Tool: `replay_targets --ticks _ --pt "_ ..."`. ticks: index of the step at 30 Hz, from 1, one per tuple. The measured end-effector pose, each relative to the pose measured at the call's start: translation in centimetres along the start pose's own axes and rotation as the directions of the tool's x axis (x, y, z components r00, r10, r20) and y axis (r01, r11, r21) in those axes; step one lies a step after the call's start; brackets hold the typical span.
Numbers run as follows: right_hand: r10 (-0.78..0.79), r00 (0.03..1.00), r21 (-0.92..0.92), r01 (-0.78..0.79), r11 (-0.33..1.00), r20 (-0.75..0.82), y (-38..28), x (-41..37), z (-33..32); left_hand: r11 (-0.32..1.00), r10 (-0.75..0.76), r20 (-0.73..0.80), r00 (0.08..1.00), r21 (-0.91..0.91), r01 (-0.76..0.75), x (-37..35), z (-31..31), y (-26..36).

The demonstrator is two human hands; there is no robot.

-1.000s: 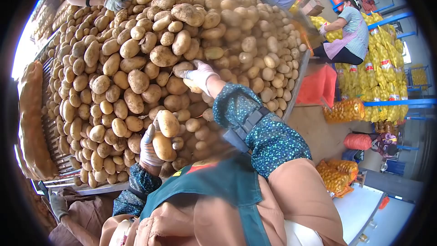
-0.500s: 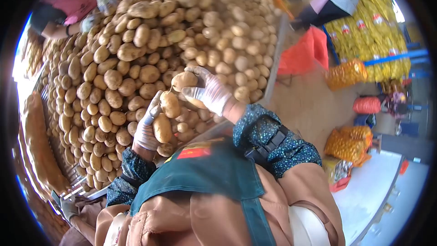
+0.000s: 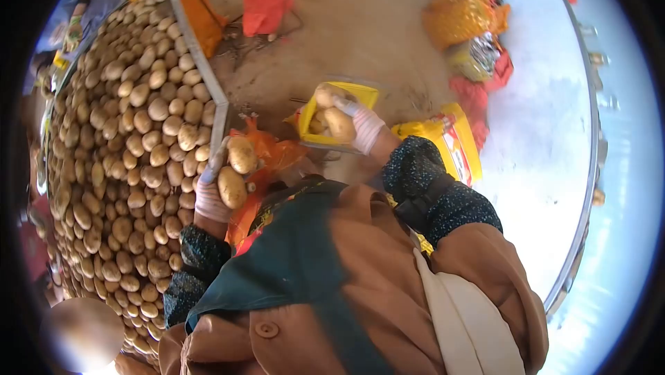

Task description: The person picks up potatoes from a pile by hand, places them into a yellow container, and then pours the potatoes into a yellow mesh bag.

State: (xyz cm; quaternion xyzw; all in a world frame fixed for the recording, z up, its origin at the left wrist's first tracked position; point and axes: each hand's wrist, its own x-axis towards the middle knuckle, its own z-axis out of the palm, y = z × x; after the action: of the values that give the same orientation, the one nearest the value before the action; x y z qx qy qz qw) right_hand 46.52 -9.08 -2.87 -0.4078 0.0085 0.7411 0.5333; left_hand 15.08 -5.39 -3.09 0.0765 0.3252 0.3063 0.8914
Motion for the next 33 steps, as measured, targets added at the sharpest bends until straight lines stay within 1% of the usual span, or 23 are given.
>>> replay_targets --ticks 1,3,6,8,10,11,13,14,15,17,19,20,21,23,24,26,27,28,29,30,31,32,33 --pt "-0.015 1.000 -0.009 0.015 1.000 -0.023 -0.9 -1.3 -1.1 0.997 -0.065 0.028 0.998 0.035 0.064 1.7 0.6 -0.8" --pt "-0.056 0.957 -0.174 0.006 0.985 -0.284 -1.2 -2.0 -5.7 0.984 -0.155 0.087 0.984 -0.070 0.161 5.2 1.5 -3.7" --pt "-0.125 0.798 -0.256 -0.037 0.966 -0.590 -1.2 -1.9 -7.5 0.930 -0.278 0.047 0.959 -0.238 0.281 12.6 0.3 -9.1" --pt "-0.144 0.735 -0.303 -0.087 0.949 -0.663 -1.0 -0.4 -10.9 0.963 -0.264 -0.112 0.958 -0.093 0.255 13.6 4.2 -9.9" --pt "-0.142 0.753 -0.398 -0.169 0.902 -0.642 -0.1 4.1 -18.8 0.953 -0.298 -0.177 0.938 0.002 0.304 13.1 5.0 -9.1" --pt "-0.137 0.773 -0.433 -0.191 0.881 -0.619 -0.7 3.3 -17.6 0.942 -0.315 -0.209 0.926 0.047 0.331 12.8 5.4 -8.7" --pt "-0.116 0.820 -0.509 -0.232 0.829 -0.561 -2.1 1.3 -12.7 0.958 -0.197 -0.300 0.933 0.144 0.249 12.8 2.7 -9.7" --pt "-0.204 0.860 -0.661 -0.186 0.727 -0.467 -1.6 1.6 -15.0 0.878 -0.029 -0.133 0.991 0.470 0.089 13.2 -1.1 -10.2" --pt "-0.272 0.897 -0.791 -0.125 0.599 -0.348 -1.1 2.3 -19.7 0.687 0.086 0.074 0.994 0.717 -0.113 13.7 -6.4 -10.9" --pt "-0.206 0.855 -0.715 -0.240 0.656 -0.476 -2.6 1.3 -14.4 0.526 0.249 0.180 0.952 0.800 -0.289 11.4 -11.8 -10.7" --pt "-0.172 0.854 -0.624 -0.207 0.753 -0.491 -2.0 2.7 -10.7 0.779 0.252 -0.170 0.953 0.620 -0.096 3.5 -4.8 -5.8" --pt "-0.146 0.864 -0.660 -0.249 0.708 -0.482 -1.7 4.5 -10.5 0.879 0.242 -0.337 0.910 0.474 -0.058 -0.4 -1.2 -3.4" --pt "-0.142 0.897 -0.697 -0.218 0.683 -0.419 -1.0 6.2 -10.4 0.901 0.278 -0.462 0.842 0.431 -0.061 -2.1 -1.0 -2.4" --pt "-0.158 0.950 -0.793 -0.127 0.595 -0.271 1.2 9.1 -8.2 0.904 0.388 -0.498 0.775 0.369 -0.216 -5.1 -5.2 -1.5" --pt "-0.170 0.977 -0.856 -0.024 0.517 -0.130 2.2 10.0 -5.9 0.699 0.625 -0.398 0.672 0.668 -0.255 -6.7 -7.3 -0.5" --pt "-0.144 0.976 -0.930 0.201 0.309 0.163 4.7 11.1 -0.6 0.660 0.726 -0.495 0.478 0.696 -0.282 -10.2 -8.3 1.7" --pt "-0.123 0.950 -0.922 0.308 0.234 0.286 5.9 12.1 1.7 0.564 0.806 -0.470 0.360 0.793 -0.229 -11.9 -8.4 2.9" --pt "-0.046 0.936 -0.860 0.338 0.381 0.348 7.6 12.5 4.3 0.449 0.878 -0.411 0.245 0.885 -0.126 -13.5 -8.7 4.4" --pt "0.023 0.885 -0.859 0.444 0.254 0.464 8.8 13.4 6.5 0.340 0.926 -0.338 0.168 0.940 0.018 -15.0 -9.0 5.8" --pt "0.097 0.867 -0.872 0.484 0.070 0.489 9.9 13.3 9.8 -0.125 0.989 0.081 0.120 0.892 0.434 -15.9 -12.7 7.0" --pt "0.136 0.808 -0.808 0.585 -0.071 0.573 10.9 12.7 13.3 -0.175 0.980 0.090 0.175 0.805 0.567 -17.2 -12.8 8.9" --pt "0.167 0.713 -0.707 0.700 -0.105 0.681 12.6 14.1 14.3 -0.173 0.978 0.045 0.203 0.719 0.673 -17.6 -13.4 10.2" --pt "0.135 0.675 -0.657 0.737 -0.158 0.725 14.4 14.9 15.5 -0.159 0.962 -0.084 0.261 0.604 0.781 -17.8 -14.1 11.6"
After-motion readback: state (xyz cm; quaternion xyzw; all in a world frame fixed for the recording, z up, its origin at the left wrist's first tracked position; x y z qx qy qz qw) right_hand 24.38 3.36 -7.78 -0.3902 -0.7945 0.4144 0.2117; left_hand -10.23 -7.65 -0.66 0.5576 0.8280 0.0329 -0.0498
